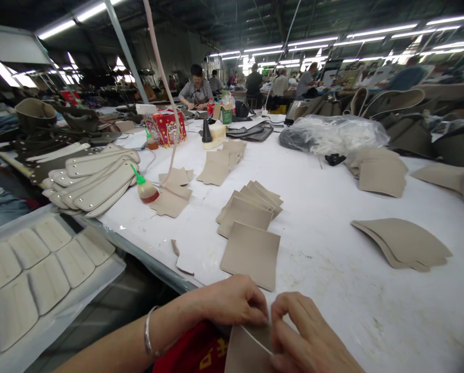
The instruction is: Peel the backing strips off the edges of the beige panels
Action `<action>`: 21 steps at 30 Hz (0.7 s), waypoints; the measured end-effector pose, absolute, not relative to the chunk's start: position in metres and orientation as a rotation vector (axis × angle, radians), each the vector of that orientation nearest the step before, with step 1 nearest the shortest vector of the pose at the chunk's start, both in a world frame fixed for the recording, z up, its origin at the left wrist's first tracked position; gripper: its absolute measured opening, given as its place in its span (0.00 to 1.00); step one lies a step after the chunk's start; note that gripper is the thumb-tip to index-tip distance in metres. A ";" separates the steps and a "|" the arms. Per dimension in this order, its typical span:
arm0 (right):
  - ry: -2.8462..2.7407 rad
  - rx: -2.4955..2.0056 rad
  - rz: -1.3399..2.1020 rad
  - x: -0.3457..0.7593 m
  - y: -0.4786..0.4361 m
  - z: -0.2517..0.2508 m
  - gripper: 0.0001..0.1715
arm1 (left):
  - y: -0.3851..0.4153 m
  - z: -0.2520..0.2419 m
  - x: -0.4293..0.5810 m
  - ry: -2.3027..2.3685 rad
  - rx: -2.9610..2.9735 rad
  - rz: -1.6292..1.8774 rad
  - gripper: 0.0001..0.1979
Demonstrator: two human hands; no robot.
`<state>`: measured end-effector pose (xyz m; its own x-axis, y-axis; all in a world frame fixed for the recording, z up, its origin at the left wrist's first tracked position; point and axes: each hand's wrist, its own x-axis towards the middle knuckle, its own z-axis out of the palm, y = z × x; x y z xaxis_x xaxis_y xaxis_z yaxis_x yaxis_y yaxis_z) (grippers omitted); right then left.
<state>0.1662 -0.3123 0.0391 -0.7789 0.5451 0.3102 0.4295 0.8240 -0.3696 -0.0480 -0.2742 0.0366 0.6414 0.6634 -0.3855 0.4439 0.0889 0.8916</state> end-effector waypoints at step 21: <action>-2.697 -0.969 0.507 0.162 -0.326 0.027 0.16 | -0.329 0.047 -0.061 1.238 1.739 0.202 0.07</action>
